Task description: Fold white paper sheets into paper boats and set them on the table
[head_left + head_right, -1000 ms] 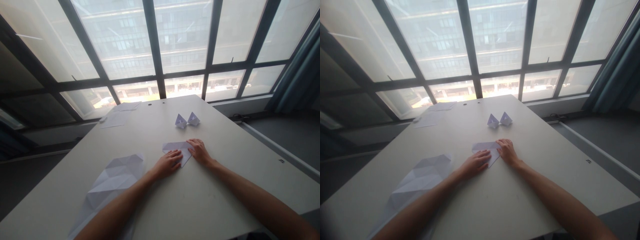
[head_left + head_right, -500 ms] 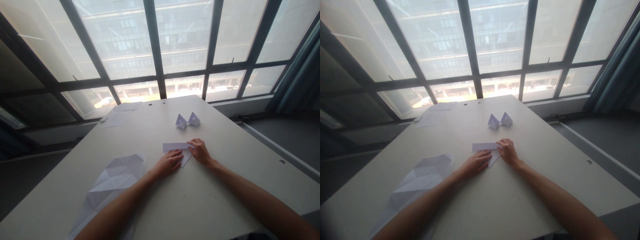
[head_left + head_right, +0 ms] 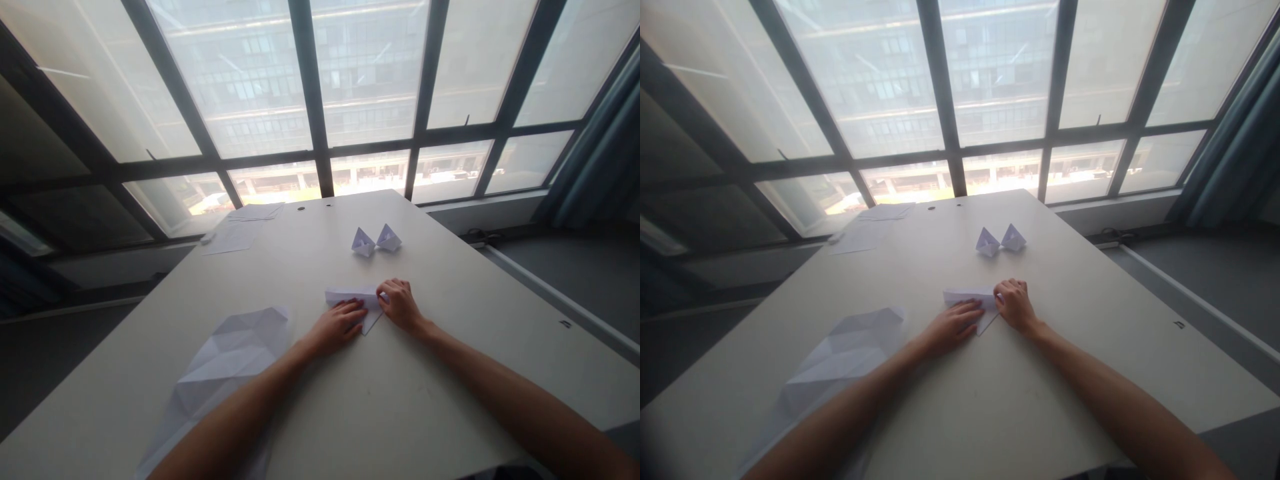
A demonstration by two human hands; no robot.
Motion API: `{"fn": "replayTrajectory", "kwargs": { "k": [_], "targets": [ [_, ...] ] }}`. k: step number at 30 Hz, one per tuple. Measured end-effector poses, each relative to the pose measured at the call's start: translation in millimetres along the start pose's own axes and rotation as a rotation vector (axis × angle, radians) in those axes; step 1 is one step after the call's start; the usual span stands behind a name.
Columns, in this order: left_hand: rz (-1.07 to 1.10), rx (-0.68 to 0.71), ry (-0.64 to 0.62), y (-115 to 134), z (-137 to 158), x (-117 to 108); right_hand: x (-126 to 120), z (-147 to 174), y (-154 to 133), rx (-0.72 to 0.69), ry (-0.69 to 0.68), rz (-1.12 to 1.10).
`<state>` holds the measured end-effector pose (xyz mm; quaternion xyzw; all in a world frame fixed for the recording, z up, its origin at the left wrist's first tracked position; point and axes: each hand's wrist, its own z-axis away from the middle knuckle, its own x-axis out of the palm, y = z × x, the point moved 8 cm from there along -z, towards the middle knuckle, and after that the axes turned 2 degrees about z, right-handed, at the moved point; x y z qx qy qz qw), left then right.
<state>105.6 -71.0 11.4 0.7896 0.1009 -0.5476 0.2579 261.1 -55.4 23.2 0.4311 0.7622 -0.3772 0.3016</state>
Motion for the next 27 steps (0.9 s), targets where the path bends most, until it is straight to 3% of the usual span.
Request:
{"fn": "replayTrajectory", "kwargs": {
  "k": [14, 20, 27],
  "targets": [
    [-0.052, 0.041, -0.020, 11, -3, -4, 9, 2, 1, -0.019, -0.088, -0.021],
    [-0.026, 0.050, -0.059, 17, -4, -3, 12, 4, -6, -0.097, -0.158, -0.035],
    [-0.011, 0.104, -0.024, 20, -3, -5, 14, 11, -23, -0.165, -0.229, 0.098]
  ]
}}
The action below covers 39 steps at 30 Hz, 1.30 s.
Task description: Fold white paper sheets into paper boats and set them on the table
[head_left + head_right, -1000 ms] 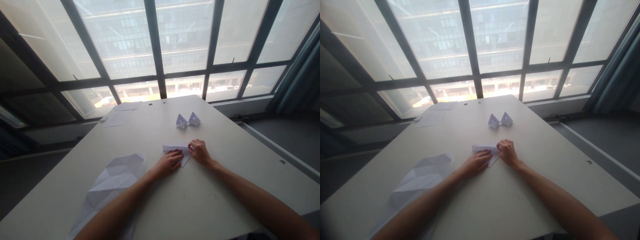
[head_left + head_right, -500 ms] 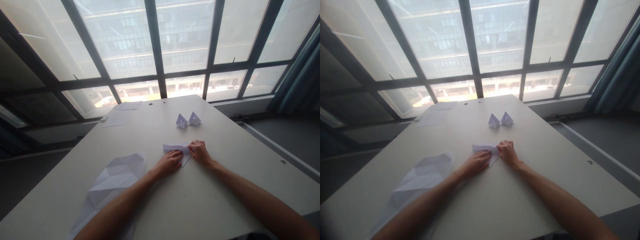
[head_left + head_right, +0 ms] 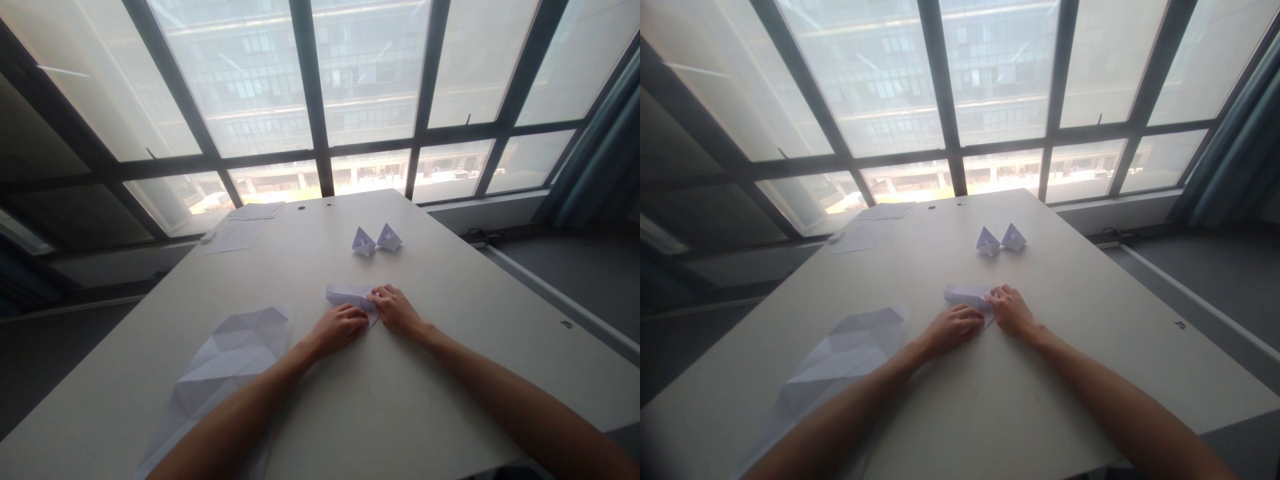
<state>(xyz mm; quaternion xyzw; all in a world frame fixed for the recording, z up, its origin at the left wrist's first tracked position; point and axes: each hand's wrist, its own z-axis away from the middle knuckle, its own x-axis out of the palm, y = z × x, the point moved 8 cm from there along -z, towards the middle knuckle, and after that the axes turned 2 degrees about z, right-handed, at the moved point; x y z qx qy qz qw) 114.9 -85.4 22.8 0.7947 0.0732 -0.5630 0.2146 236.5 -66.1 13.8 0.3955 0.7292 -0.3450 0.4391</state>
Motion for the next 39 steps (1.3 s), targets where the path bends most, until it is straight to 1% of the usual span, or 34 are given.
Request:
{"fn": "replayTrajectory", "kwargs": {
  "k": [5, 10, 13, 15, 17, 19, 21, 25, 33, 35, 39],
  "targets": [
    [-0.001, 0.027, 0.002, 2, 0, 1, 2, 3, -14, -0.044, -0.034, 0.045],
    [-0.007, 0.046, -0.010, 4, 1, 3, 8, 7, -18, -0.047, -0.018, 0.102],
    [-0.039, 0.059, -0.001, 7, 1, 1, 17, 8, -18, -0.073, -0.049, 0.068],
    [-0.085, 0.050, 0.043, 10, 0, -5, 22, 8, -18, -0.092, -0.088, 0.028],
    [-0.138, -0.008, 0.128, 9, -1, -14, 25, 9, -17, -0.100, -0.116, -0.010],
    [-0.194, -0.101, 0.203, 5, 0, -21, 25, 9, -16, -0.103, -0.124, -0.035],
    [-0.243, -0.184, 0.221, -2, 1, -23, 23, 9, -17, -0.107, -0.125, -0.044],
    [-0.271, -0.275, 0.175, -16, 5, -15, 20, 9, -18, -0.129, -0.142, -0.048],
    [-0.200, -0.337, 0.036, -36, 11, 12, 27, 9, -15, -0.139, -0.219, -0.099],
    [-0.182, -0.326, 0.013, -37, 11, 16, 29, 9, -14, -0.132, -0.233, -0.108],
    [-0.132, -0.257, -0.054, -35, 8, 21, 32, 9, -14, -0.139, -0.262, -0.123]
  ]
}}
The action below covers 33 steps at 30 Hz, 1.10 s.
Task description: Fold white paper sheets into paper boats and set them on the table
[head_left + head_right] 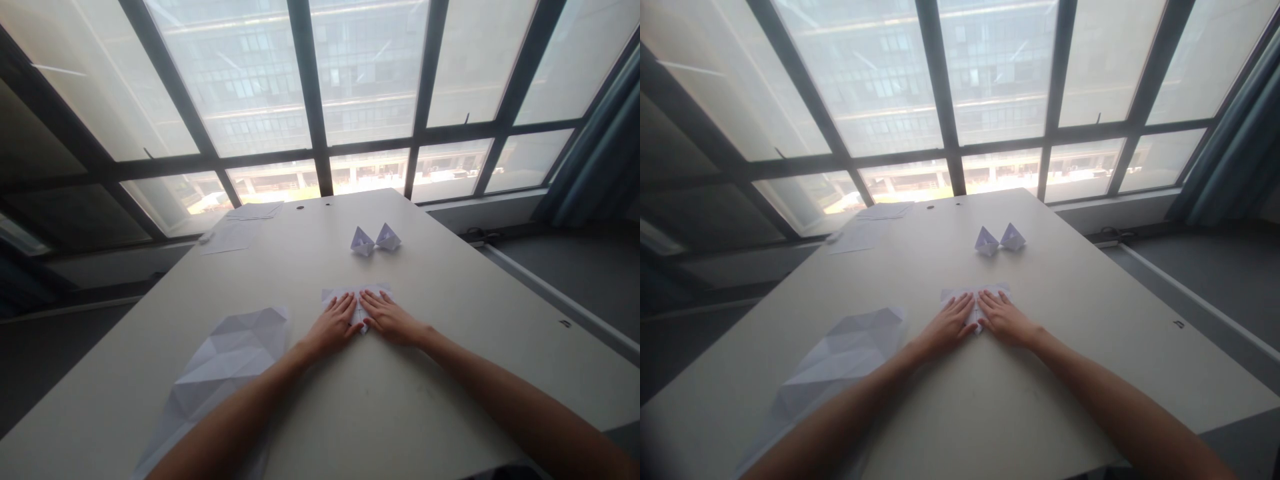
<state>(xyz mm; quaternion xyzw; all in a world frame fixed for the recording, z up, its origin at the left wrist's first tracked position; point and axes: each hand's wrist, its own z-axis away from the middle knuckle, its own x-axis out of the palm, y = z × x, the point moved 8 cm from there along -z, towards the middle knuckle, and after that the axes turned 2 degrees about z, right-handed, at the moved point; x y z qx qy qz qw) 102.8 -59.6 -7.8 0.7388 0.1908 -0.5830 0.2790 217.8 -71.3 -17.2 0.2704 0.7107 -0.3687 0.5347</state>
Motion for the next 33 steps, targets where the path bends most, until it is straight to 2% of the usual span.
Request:
{"fn": "replayTrajectory", "kwargs": {
  "k": [5, 12, 24, 33],
  "targets": [
    [-0.007, -0.009, -0.059, -1, 0, 3, 1, -2, -3, 0.014, -0.016, 0.003],
    [-0.015, 0.004, -0.063, 0, -1, 1, 3, -4, -1, 0.095, -0.028, 0.026],
    [-0.035, -0.078, -0.061, -7, -1, 3, 10, -5, 10, 0.199, -0.001, 0.055],
    [-0.092, -0.239, -0.067, -24, 7, 4, 4, 2, 25, 0.305, -0.014, 0.088]
  ]
}}
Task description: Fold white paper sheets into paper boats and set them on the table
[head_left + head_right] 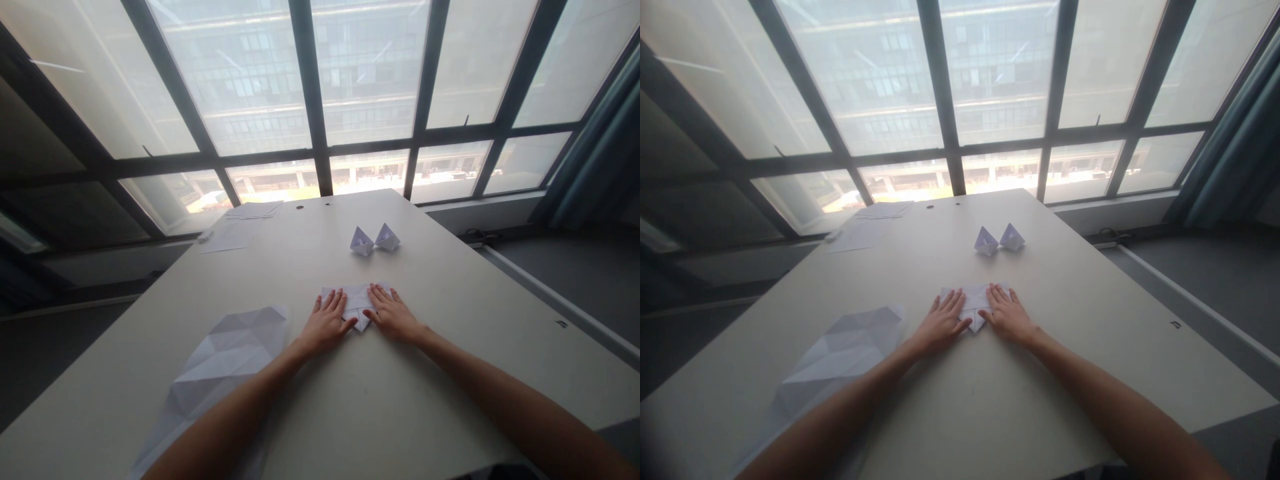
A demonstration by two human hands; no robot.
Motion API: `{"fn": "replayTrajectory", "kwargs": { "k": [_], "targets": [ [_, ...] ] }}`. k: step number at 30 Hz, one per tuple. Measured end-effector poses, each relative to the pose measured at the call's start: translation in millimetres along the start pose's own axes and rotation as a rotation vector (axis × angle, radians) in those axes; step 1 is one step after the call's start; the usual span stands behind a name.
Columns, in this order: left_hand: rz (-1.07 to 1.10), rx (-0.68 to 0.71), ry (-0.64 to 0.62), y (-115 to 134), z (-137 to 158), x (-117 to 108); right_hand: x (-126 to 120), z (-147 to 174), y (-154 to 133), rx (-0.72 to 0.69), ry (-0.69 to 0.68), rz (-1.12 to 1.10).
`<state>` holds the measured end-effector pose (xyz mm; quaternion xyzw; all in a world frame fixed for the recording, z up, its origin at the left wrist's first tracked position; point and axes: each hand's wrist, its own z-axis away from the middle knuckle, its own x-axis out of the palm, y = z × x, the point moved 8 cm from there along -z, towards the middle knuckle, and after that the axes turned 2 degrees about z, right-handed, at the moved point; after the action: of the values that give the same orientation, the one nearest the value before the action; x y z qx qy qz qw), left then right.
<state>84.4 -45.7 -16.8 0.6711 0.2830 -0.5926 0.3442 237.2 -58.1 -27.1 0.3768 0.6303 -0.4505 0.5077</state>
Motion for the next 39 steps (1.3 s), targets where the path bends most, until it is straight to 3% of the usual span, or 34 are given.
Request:
{"fn": "replayTrajectory", "kwargs": {
  "k": [16, 25, 39],
  "targets": [
    [-0.018, -0.268, 0.054, -24, 2, -5, 0, 2, 27, 0.196, 0.010, -0.004],
    [0.063, -0.256, 0.112, -34, 1, -9, 0, -2, 35, 0.212, 0.095, -0.029],
    [0.118, -0.221, 0.159, -39, 0, -12, -8, -4, 38, 0.212, 0.107, -0.061]
  ]
}}
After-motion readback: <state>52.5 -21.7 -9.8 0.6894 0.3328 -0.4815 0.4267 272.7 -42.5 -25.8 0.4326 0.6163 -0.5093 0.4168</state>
